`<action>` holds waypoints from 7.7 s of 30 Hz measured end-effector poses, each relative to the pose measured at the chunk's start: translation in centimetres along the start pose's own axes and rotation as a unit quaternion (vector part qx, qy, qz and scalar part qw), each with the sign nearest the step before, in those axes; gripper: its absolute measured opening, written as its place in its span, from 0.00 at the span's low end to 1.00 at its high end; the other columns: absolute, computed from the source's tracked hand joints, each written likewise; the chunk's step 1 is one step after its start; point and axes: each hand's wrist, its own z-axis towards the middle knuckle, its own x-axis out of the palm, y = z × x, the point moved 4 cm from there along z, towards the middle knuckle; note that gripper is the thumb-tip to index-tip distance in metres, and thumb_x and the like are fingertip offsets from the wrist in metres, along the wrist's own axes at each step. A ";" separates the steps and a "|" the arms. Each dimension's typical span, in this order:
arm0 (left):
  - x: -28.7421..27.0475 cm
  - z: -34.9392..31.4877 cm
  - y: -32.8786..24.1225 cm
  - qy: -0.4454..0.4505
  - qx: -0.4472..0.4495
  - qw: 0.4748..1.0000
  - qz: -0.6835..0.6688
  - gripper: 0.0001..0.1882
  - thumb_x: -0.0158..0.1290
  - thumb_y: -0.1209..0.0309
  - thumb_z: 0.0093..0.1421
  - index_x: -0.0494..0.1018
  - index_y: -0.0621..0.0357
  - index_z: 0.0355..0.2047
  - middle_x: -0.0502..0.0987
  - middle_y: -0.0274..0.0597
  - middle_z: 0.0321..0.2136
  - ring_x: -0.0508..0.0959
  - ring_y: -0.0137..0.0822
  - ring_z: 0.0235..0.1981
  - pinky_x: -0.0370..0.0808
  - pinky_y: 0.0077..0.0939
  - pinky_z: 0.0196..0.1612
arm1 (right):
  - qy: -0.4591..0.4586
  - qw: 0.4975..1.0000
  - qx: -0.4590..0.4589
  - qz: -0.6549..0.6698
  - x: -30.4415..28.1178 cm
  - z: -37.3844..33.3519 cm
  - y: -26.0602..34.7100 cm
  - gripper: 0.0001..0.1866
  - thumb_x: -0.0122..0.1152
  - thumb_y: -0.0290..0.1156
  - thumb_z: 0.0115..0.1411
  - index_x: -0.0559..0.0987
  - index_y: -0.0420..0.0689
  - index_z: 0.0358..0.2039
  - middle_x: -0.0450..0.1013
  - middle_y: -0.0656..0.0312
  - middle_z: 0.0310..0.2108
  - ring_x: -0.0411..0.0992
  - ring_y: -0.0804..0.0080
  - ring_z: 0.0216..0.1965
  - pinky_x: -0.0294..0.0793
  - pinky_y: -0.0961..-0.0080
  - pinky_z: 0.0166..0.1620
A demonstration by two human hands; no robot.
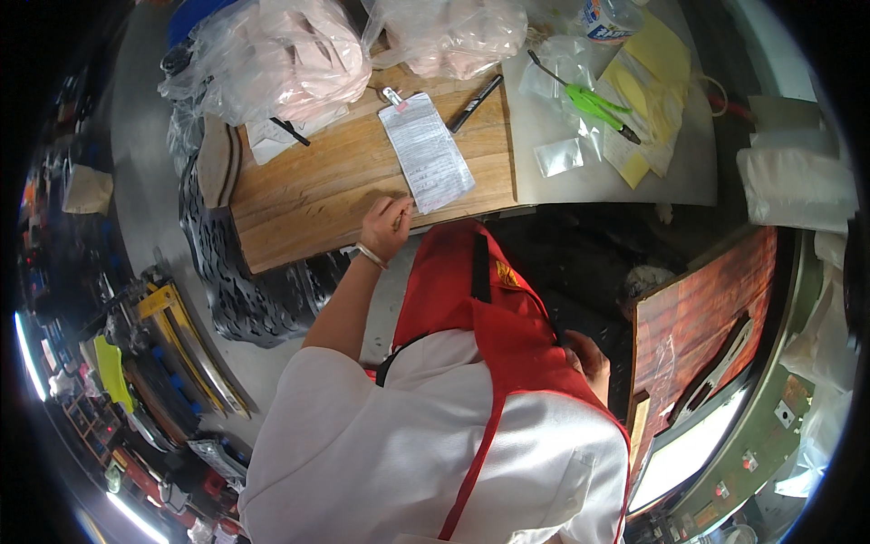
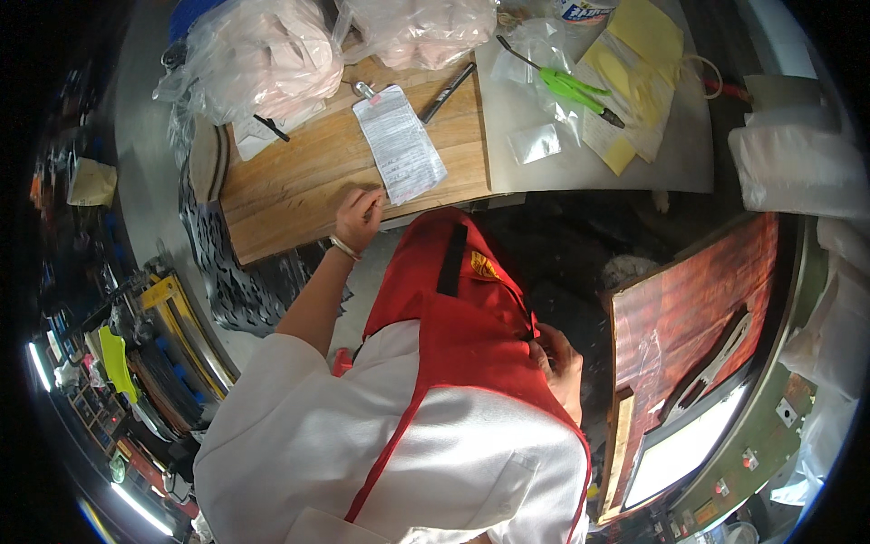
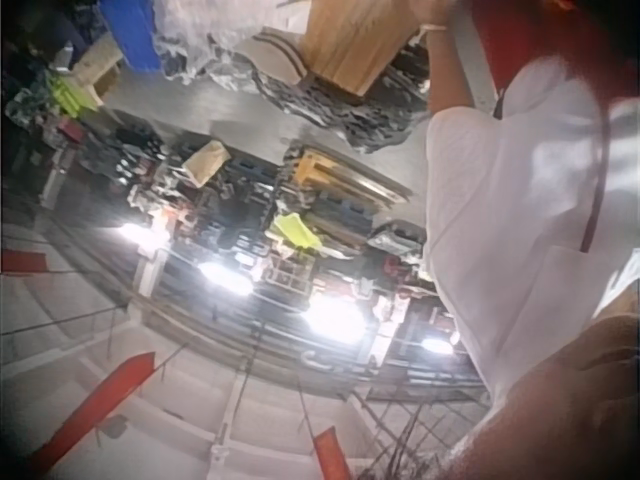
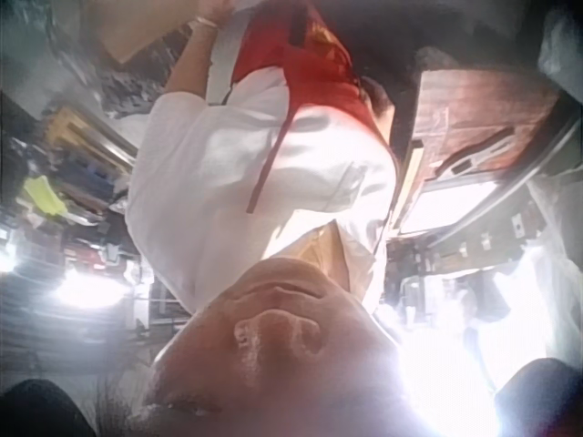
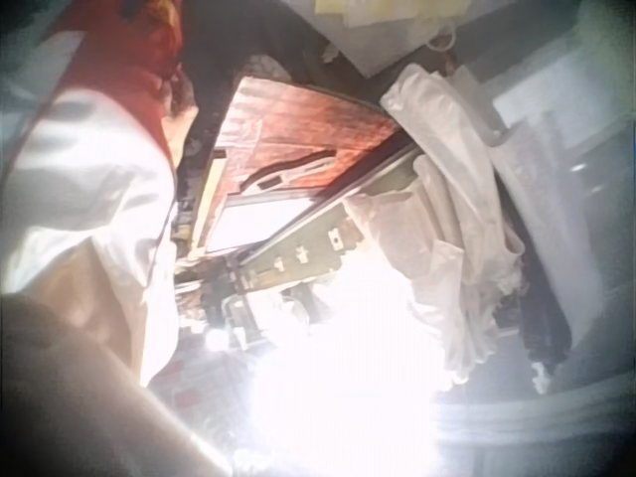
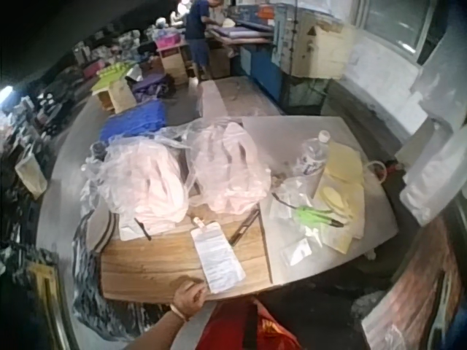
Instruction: The person writes on a plastic bag with a marker, then moves around a workshop to gather materials. They handle a black sheet, a purple stencil, and a white board, placing them on a work surface.
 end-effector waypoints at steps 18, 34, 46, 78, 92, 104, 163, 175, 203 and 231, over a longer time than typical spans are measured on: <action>0.5 1.1 -1.5 0.030 -0.015 0.999 0.032 0.10 0.54 0.77 0.52 0.75 0.57 0.36 0.70 0.43 0.24 0.73 0.44 0.27 0.72 0.34 0.31 | -0.020 1.000 0.006 0.019 -0.9 0.1 0.7 0.15 0.57 0.30 0.59 0.75 0.35 0.44 0.76 0.55 0.33 0.73 0.73 0.34 0.71 0.76 0.41; 5.7 -1.5 -7.3 0.403 0.019 0.913 -0.062 0.16 0.56 0.62 0.54 0.74 0.52 0.41 0.73 0.48 0.31 0.75 0.49 0.35 0.73 0.38 0.38 | -0.351 0.927 -0.122 -0.052 -3.5 -3.0 -1.6 0.07 0.54 0.26 0.62 0.77 0.35 0.36 0.75 0.60 0.22 0.72 0.79 0.24 0.70 0.83 0.29; 10.1 -8.1 -6.4 0.675 -0.193 0.712 -0.016 0.41 0.33 0.39 0.62 0.58 0.62 0.61 0.58 0.59 0.60 0.59 0.53 0.61 0.56 0.36 0.62 | -0.392 0.917 -0.071 -0.014 -2.6 -7.4 -5.5 0.07 0.52 0.24 0.62 0.77 0.34 0.35 0.74 0.61 0.21 0.71 0.80 0.22 0.68 0.86 0.27; 24.0 -14.1 -61.9 0.389 0.612 0.634 -0.269 0.12 0.50 0.83 0.54 0.74 0.63 0.40 0.74 0.48 0.24 0.74 0.43 0.23 0.71 0.32 0.28 | -0.851 0.474 0.005 0.226 -19.4 -34.9 -35.9 0.15 0.58 0.22 0.55 0.73 0.36 0.45 0.75 0.55 0.36 0.75 0.73 0.37 0.75 0.81 0.36; 36.5 -24.7 -73.2 0.361 0.394 0.840 0.098 0.25 0.56 0.65 0.55 0.67 0.74 0.47 0.69 0.57 0.36 0.70 0.54 0.39 0.69 0.41 0.43 | -0.808 0.510 0.282 -0.080 -41.7 -54.2 -68.9 0.23 0.58 0.36 0.57 0.71 0.30 0.46 0.67 0.39 0.47 0.65 0.44 0.48 0.65 0.61 0.52; 37.6 -27.9 -72.7 0.214 0.112 0.959 0.151 0.28 0.52 0.57 0.59 0.68 0.73 0.48 0.69 0.60 0.41 0.68 0.54 0.47 0.64 0.41 0.52 | -0.753 0.628 0.197 0.018 -45.0 -53.0 -71.8 0.24 0.68 0.39 0.48 0.76 0.32 0.39 0.67 0.46 0.38 0.65 0.50 0.43 0.66 0.60 0.47; 11.9 -31.0 -74.9 0.146 -0.141 0.586 -0.785 0.20 0.38 0.66 0.62 0.55 0.47 0.11 0.68 0.33 0.22 0.68 0.38 0.46 0.58 0.37 0.58 | -0.653 0.490 -0.336 0.469 -35.5 -72.6 -63.8 0.33 0.38 0.50 0.64 0.64 0.30 0.55 0.69 0.45 0.50 0.69 0.57 0.50 0.67 0.65 0.54; 4.6 -34.3 -84.5 0.195 -0.007 0.560 -0.805 0.14 0.37 0.64 0.66 0.70 0.57 0.30 0.74 0.45 0.38 0.69 0.44 0.49 0.65 0.43 0.57 | -0.703 0.428 -0.547 0.158 -50.9 -80.9 -64.9 0.42 0.26 0.61 0.60 0.76 0.32 0.39 0.75 0.45 0.38 0.73 0.52 0.42 0.70 0.55 0.50; 36.1 -1.6 -109.1 0.175 0.298 0.765 -0.543 0.35 0.44 0.42 0.61 0.66 0.65 0.50 0.71 0.43 0.46 0.70 0.30 0.48 0.67 0.23 0.50 | -0.912 0.336 -0.205 -0.118 -82.4 -84.5 -39.3 0.41 0.43 0.68 0.57 0.68 0.42 0.54 0.68 0.47 0.52 0.66 0.55 0.54 0.63 0.60 0.55; 43.0 -2.4 -109.7 0.195 0.265 0.784 -0.527 0.35 0.36 0.38 0.62 0.71 0.62 0.27 0.71 0.31 0.21 0.69 0.23 0.23 0.67 0.19 0.27 | -0.818 0.498 -0.240 0.161 -77.9 -67.3 -54.3 0.37 0.47 0.62 0.60 0.76 0.33 0.39 0.71 0.66 0.28 0.67 0.79 0.30 0.67 0.80 0.35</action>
